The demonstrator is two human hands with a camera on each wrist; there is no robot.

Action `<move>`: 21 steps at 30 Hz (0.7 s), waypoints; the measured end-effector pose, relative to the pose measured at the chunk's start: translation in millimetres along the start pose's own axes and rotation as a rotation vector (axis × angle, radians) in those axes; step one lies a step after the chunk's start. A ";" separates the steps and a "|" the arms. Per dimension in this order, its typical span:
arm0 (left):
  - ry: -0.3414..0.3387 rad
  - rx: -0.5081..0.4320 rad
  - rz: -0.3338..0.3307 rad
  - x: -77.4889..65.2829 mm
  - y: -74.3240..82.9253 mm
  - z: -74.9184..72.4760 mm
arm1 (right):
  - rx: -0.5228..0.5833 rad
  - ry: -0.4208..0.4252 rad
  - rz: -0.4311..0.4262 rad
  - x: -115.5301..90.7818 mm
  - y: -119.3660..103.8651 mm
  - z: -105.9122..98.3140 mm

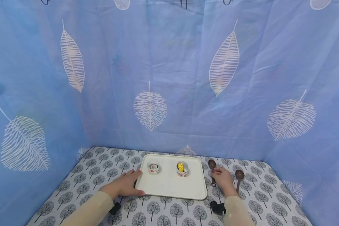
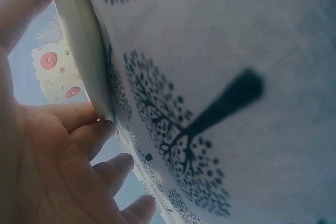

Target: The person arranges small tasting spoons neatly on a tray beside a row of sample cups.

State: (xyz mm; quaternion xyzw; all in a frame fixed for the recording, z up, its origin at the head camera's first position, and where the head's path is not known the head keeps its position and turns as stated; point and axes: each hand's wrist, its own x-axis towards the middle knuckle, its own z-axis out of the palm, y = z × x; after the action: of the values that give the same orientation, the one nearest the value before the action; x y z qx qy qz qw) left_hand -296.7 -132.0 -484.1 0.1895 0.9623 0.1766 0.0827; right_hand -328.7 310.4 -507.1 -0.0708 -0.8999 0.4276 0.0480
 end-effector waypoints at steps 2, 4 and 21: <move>-0.003 -0.002 -0.003 0.7 -0.8 0.1 | -0.001 -0.001 0.001 0.1 -0.8 0.1; -0.005 -0.004 -0.004 1.2 -1.3 -0.2 | -0.002 0.001 0.000 0.2 -1.1 0.3; -0.009 -0.013 -0.008 0.9 -0.6 1.2 | -0.023 -0.010 0.035 2.9 -7.1 0.6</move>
State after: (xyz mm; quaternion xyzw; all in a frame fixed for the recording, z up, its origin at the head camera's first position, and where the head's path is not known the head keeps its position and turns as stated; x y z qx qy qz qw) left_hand -297.4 -131.8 -485.5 0.1860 0.9615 0.1816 0.0890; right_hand -332.2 306.0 -501.8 -0.0851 -0.9036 0.4183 0.0353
